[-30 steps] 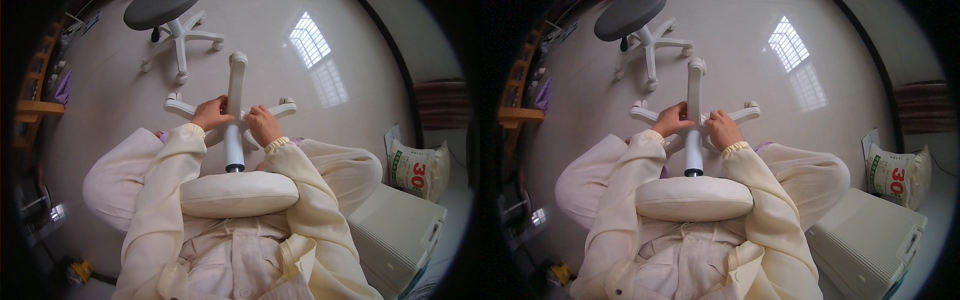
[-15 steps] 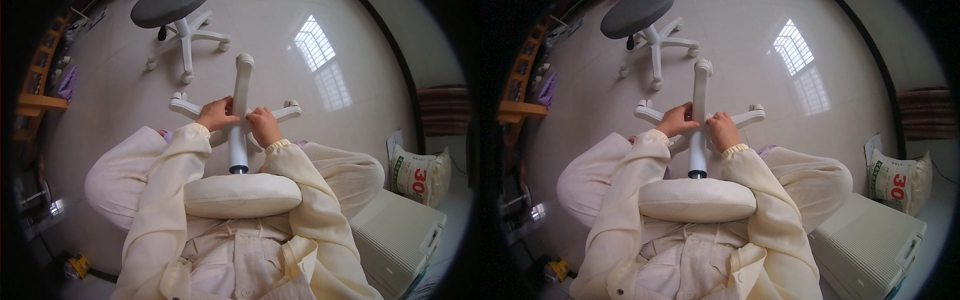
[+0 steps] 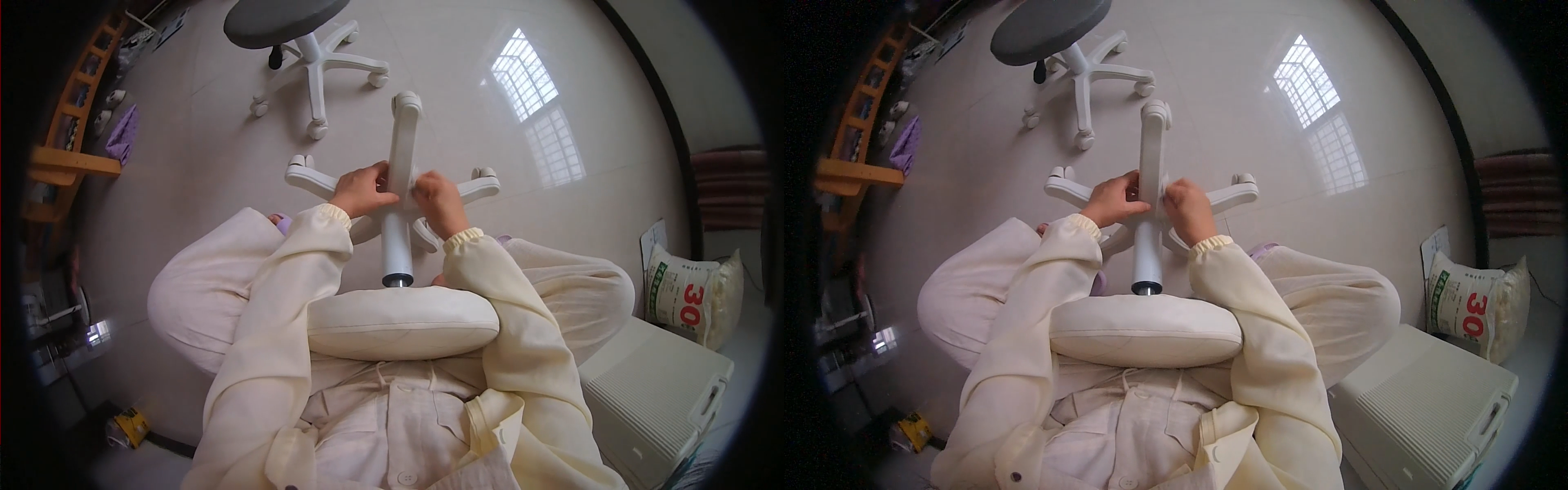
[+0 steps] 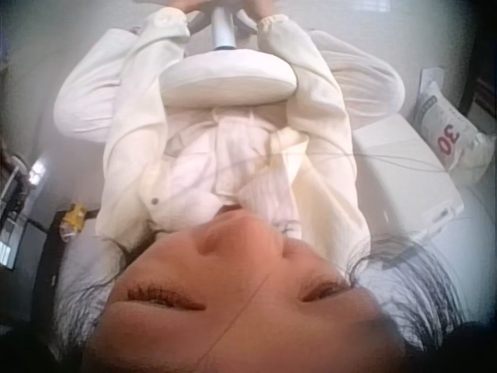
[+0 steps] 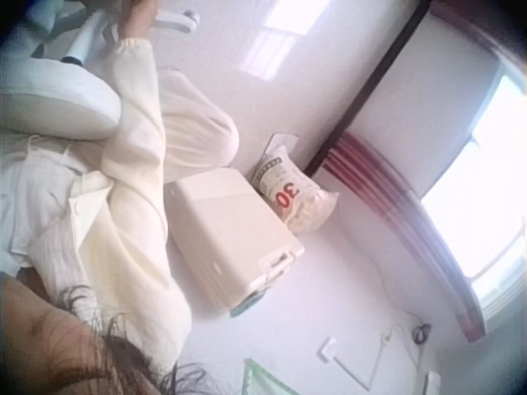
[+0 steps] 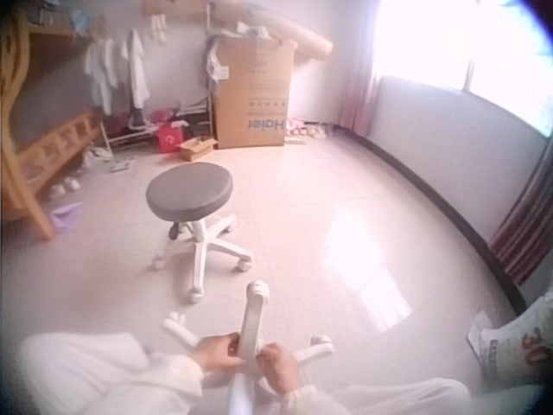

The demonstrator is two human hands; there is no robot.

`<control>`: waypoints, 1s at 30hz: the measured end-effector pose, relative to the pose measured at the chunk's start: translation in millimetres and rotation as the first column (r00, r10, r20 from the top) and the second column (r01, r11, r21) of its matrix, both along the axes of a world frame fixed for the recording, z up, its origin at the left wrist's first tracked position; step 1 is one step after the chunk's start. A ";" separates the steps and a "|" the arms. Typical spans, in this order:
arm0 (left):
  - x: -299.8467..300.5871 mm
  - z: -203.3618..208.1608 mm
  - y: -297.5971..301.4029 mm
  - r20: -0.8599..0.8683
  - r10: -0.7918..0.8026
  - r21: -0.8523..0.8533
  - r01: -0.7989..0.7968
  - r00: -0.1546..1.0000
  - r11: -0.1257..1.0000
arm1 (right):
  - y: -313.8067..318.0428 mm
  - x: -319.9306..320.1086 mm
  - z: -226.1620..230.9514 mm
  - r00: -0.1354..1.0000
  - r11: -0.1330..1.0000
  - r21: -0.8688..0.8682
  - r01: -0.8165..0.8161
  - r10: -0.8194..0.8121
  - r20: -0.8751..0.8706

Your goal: The person cleans the base of an upside-down chair by wiping its legs and wheel sockets with a tissue by hand.

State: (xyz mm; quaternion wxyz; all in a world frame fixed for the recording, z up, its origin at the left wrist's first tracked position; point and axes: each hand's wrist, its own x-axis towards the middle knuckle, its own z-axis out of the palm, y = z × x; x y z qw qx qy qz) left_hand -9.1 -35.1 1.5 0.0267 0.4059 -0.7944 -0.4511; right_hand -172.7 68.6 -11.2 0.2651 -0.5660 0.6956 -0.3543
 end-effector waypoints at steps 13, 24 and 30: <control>0.1 2.2 1.7 0.007 -0.014 -0.018 0.015 1.000 1.000 | 13.2 7.0 9.4 0.935 0.997 -0.047 -0.060 0.040 -0.353; 1.4 0.4 -0.2 -0.046 -0.018 -0.002 0.018 0.999 1.000 | 33.0 -71.4 6.3 0.637 0.926 -0.058 0.374 -0.302 -0.709; 0.7 3.4 -0.8 -0.031 -0.032 -0.012 0.032 0.999 0.999 | 26.1 -43.7 11.8 0.834 0.985 -0.018 0.169 -0.153 -0.531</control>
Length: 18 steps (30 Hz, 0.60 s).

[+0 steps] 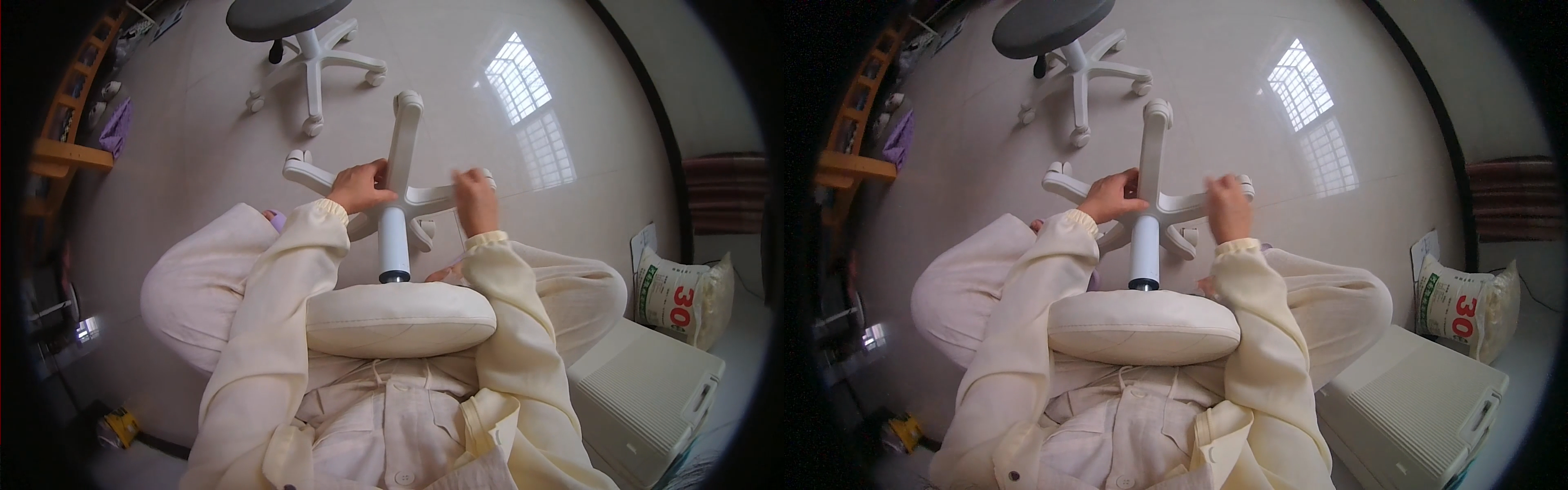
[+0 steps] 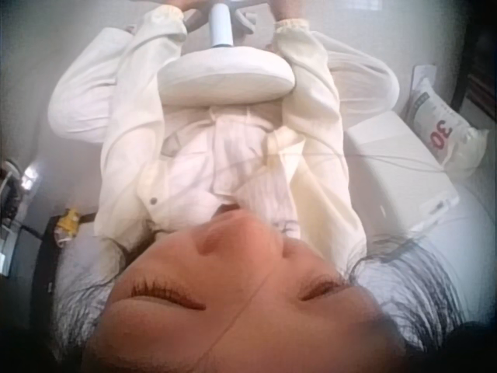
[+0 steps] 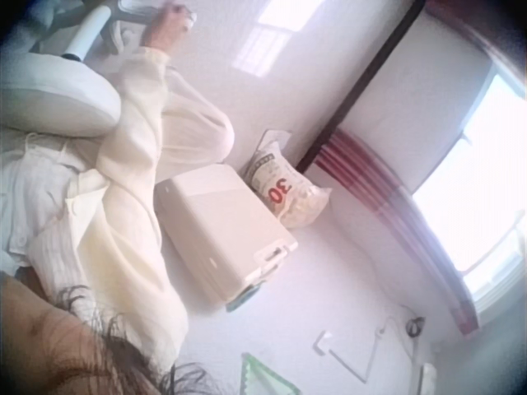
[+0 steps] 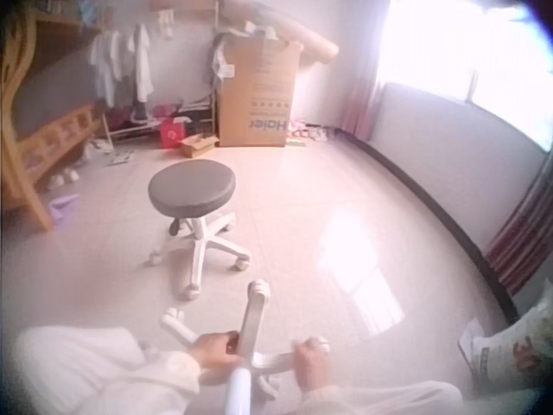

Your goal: The person cleans the base of an upside-down chair by wiping its legs and wheel sockets with a tissue by hand.

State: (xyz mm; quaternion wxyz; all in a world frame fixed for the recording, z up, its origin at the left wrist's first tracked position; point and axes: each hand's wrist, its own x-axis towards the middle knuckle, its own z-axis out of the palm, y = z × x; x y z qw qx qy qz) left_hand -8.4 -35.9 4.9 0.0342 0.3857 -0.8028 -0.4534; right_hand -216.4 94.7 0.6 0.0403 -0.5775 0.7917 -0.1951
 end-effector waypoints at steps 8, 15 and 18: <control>3.6 -1.5 0.4 -0.030 -0.003 -0.018 0.002 1.000 1.000 | 2.2 -17.1 -13.7 0.992 0.999 0.015 -0.033 0.035 -0.118; 0.7 -4.2 0.2 -0.019 -0.014 -0.002 0.014 1.000 1.000 | 4.1 -24.5 -6.5 0.986 0.985 -0.094 0.142 -0.149 -0.070; 5.4 -4.8 -1.5 -0.017 0.023 -0.026 -0.024 1.000 0.999 | 1.7 34.8 -9.1 0.956 0.951 -0.109 -0.290 0.283 -0.070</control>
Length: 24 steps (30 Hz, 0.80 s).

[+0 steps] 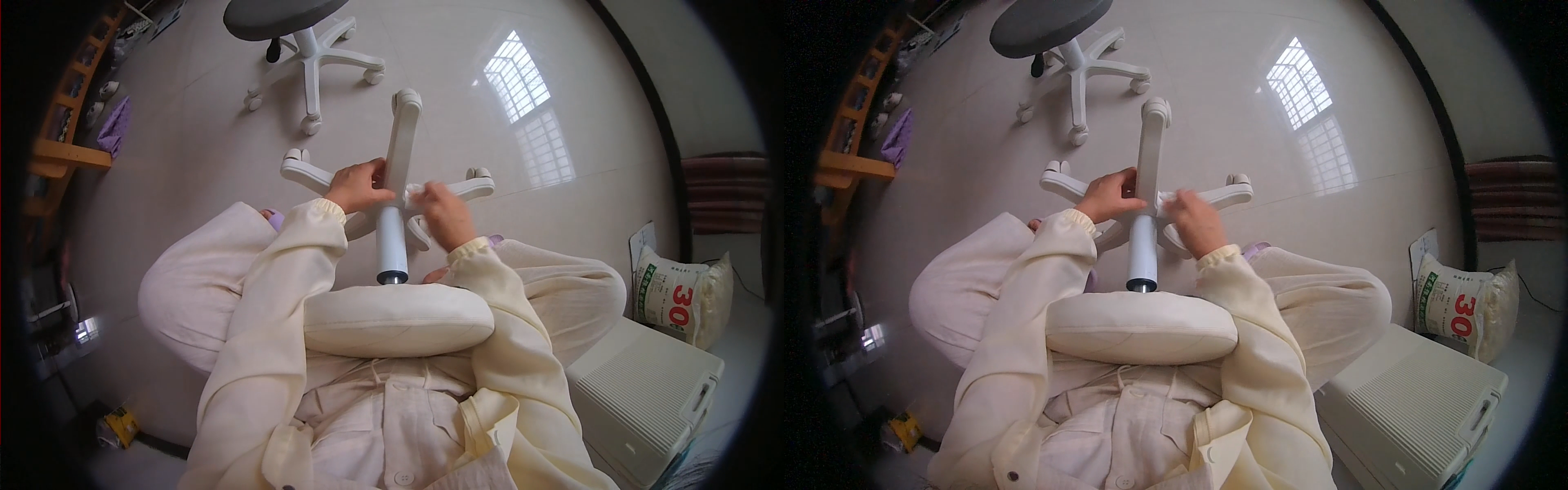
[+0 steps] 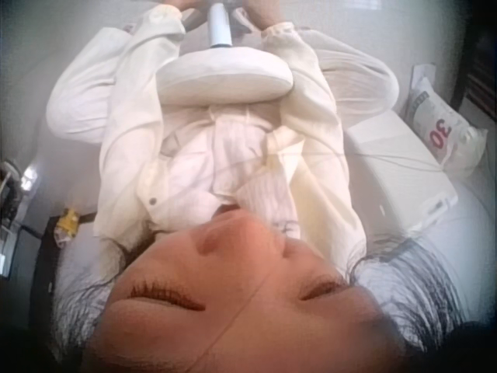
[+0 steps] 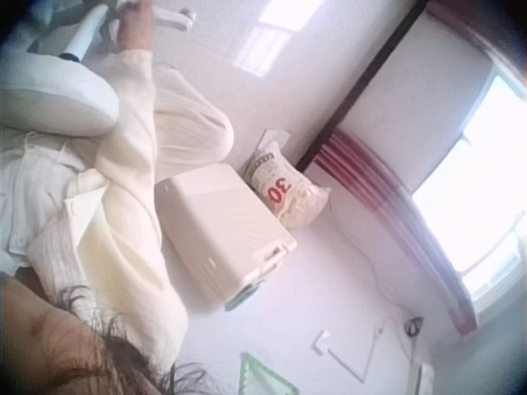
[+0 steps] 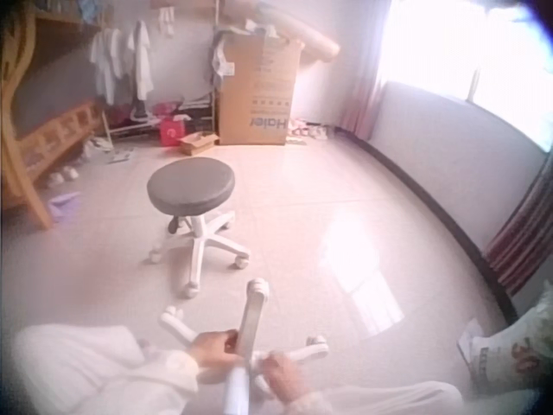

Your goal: The person cleans the base of an upside-down chair by wiping its legs and wheel sockets with a tissue by hand.

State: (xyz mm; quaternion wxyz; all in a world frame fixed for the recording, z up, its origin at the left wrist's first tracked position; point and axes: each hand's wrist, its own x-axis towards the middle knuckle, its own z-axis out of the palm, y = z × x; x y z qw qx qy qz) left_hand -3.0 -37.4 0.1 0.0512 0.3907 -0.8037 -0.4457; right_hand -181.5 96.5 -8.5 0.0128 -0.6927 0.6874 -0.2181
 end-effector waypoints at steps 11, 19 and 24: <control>-3.1 9.4 2.3 0.000 -0.017 0.072 0.017 1.000 0.997 | 6.5 -49.4 5.9 0.820 0.819 0.124 0.560 -0.527 -0.226; -1.3 6.6 0.6 0.009 -0.033 0.034 0.032 0.999 0.999 | -6.3 -9.2 1.2 0.982 0.984 0.017 -0.177 0.175 0.075; -2.4 6.5 1.2 0.012 -0.031 0.019 0.031 0.999 0.999 | -9.9 -48.1 1.8 0.933 0.918 0.172 0.358 -0.347 -0.093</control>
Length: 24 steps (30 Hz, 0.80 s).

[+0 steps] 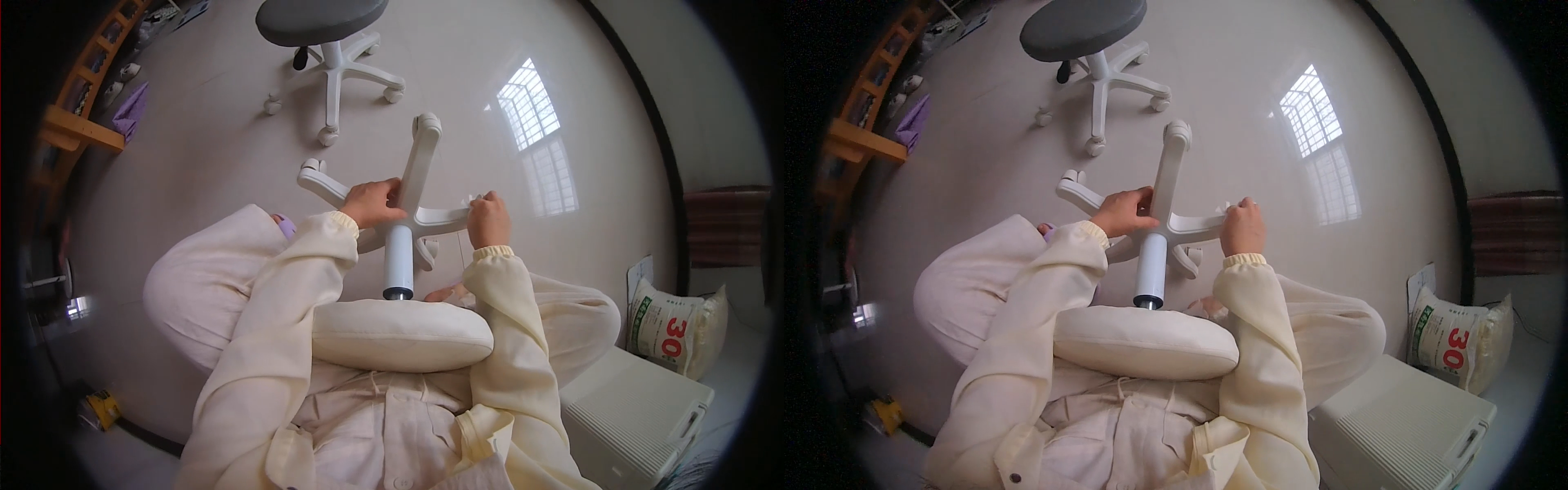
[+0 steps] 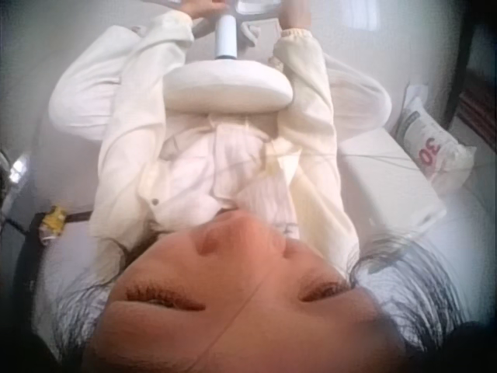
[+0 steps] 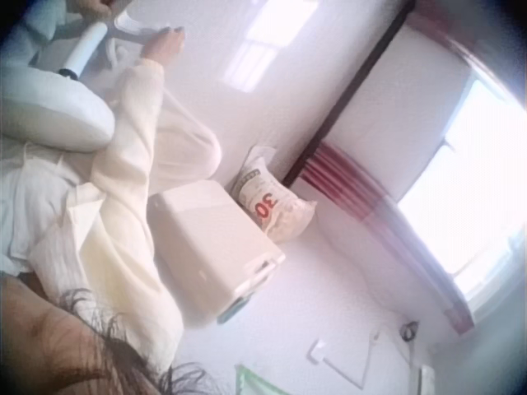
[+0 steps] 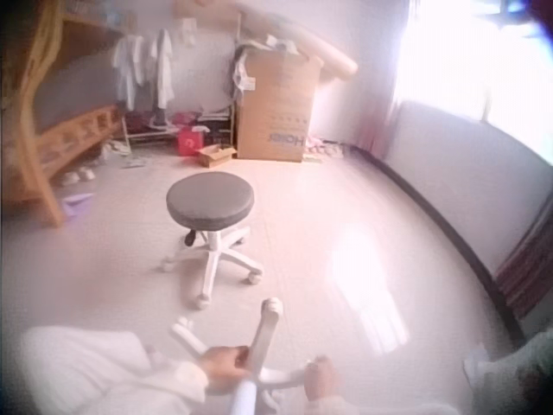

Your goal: The person cleans the base of an upside-down chair by wiping its legs and wheel sockets with a tissue by hand.

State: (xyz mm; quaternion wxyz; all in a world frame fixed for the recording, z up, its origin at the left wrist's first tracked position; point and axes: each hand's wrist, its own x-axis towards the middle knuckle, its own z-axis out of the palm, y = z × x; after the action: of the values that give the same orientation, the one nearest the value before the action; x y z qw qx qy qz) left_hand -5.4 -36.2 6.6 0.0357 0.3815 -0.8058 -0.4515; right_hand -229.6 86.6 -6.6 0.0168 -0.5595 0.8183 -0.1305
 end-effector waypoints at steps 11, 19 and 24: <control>-1.2 1.0 1.2 0.002 -0.018 0.016 0.018 1.000 1.000 | -84.3 42.2 86.2 0.904 0.723 -0.576 -0.382 0.422 -0.069; -1.7 4.7 1.6 0.015 0.025 -0.087 -0.023 1.000 0.996 | -23.4 66.3 35.1 0.717 0.662 -0.360 -0.658 0.697 -0.029; -0.4 0.0 1.4 0.099 -0.033 -0.060 0.039 0.995 0.997 | -52.6 63.5 56.9 0.890 0.735 -0.578 -0.355 0.454 0.031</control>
State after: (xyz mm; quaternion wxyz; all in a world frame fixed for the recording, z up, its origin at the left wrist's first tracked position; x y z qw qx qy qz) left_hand -5.8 -34.8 6.5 -0.0004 0.3874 -0.8269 -0.4076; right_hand -166.1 34.0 50.3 -0.0492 -0.6912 0.5975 -0.4036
